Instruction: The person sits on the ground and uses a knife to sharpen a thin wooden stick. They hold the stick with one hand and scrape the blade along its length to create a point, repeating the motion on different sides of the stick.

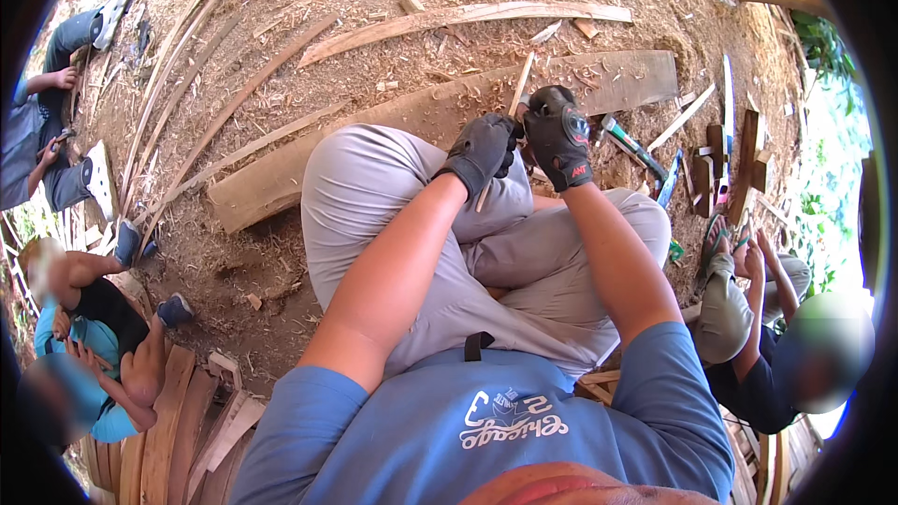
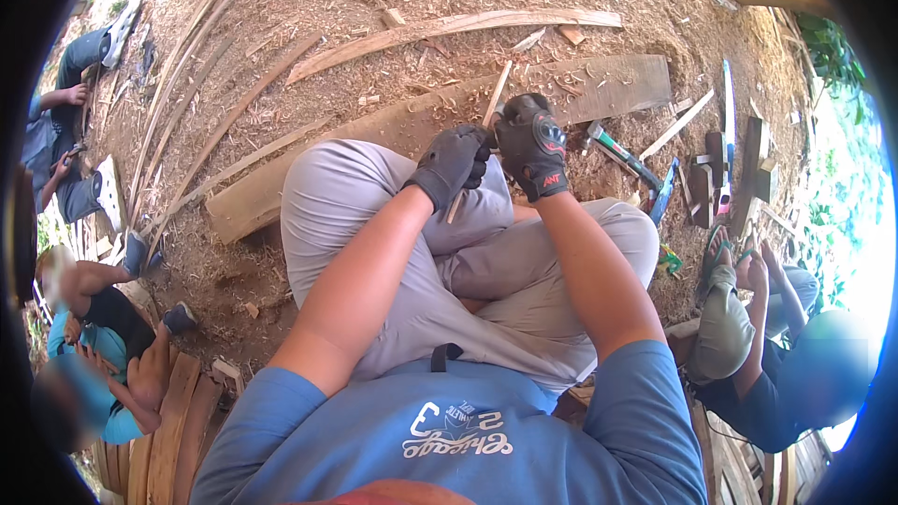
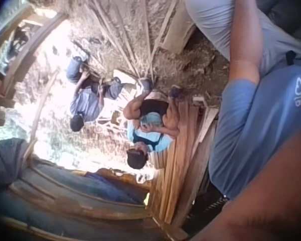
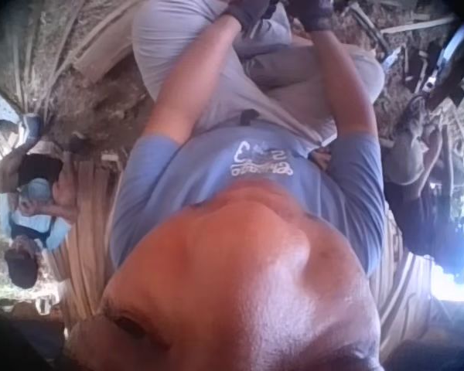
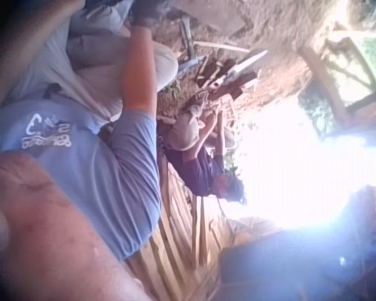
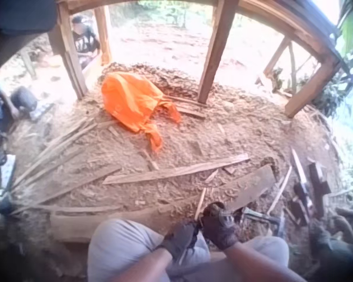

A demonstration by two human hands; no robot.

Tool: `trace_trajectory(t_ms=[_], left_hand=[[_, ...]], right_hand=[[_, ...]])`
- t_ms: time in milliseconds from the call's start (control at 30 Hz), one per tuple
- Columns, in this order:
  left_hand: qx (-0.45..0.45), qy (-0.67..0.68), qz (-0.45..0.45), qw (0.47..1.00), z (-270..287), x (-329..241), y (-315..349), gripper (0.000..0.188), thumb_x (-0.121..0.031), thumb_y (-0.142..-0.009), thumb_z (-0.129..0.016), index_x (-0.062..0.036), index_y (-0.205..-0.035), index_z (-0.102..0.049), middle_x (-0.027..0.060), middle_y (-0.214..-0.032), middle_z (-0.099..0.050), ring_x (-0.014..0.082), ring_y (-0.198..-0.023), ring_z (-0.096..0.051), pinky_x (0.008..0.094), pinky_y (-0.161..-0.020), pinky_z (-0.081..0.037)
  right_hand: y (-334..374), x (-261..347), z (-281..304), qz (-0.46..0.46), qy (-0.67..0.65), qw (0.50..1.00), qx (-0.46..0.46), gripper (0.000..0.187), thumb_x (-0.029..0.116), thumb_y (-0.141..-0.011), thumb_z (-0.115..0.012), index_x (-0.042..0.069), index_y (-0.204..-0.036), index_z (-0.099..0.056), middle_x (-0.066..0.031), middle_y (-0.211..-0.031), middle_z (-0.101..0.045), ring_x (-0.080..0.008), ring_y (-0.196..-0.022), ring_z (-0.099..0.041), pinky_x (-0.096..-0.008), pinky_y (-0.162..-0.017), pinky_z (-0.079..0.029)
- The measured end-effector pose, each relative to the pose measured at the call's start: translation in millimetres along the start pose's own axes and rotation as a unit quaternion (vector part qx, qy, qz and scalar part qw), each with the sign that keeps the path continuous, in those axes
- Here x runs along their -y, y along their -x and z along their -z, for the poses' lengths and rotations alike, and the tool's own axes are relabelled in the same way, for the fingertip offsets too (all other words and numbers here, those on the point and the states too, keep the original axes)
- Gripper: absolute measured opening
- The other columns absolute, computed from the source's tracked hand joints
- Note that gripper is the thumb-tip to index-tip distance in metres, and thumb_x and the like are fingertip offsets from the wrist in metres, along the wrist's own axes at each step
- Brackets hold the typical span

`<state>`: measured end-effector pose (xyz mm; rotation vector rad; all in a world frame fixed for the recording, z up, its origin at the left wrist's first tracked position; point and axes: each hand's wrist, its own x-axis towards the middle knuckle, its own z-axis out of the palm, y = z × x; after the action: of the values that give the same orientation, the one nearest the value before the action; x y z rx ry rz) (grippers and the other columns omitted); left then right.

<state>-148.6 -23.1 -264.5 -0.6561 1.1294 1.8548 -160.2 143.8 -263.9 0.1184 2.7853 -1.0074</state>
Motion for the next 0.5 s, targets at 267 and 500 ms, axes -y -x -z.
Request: trace_trajectory(t_ms=[267,500], left_hand=[[-0.028,-0.052,-0.010,0.998,2,3,-2,0.028,-0.030,-0.110,-0.052,-0.0107,-0.095,-0.064,-0.0029,-0.071,-0.051,0.0095,-0.051,-0.044,0.0292,-0.045,-0.037],[-0.068,-0.178,-0.028,0.981,-1,0,1,0.033,-0.036,-0.112,-0.052,-0.0112,-0.099,-0.069,-0.0018,-0.072,-0.054,0.0111,-0.049,-0.045,0.0307,-0.044,-0.036]], right_hand=[[22,-2,-1,0.060,0.044,0.993,0.091,0.035,0.018,-0.098,-0.057,0.009,-0.131,-0.067,-0.0201,-0.135,-0.067,-0.0411,-0.122,-0.065,-0.0525,-0.101,-0.051],[32,6,0,0.220,0.218,0.951,-0.024,0.049,0.024,-0.087,-0.079,0.009,-0.132,-0.070,-0.0175,-0.132,-0.070,-0.0376,-0.113,-0.070,-0.0479,-0.093,-0.058]])
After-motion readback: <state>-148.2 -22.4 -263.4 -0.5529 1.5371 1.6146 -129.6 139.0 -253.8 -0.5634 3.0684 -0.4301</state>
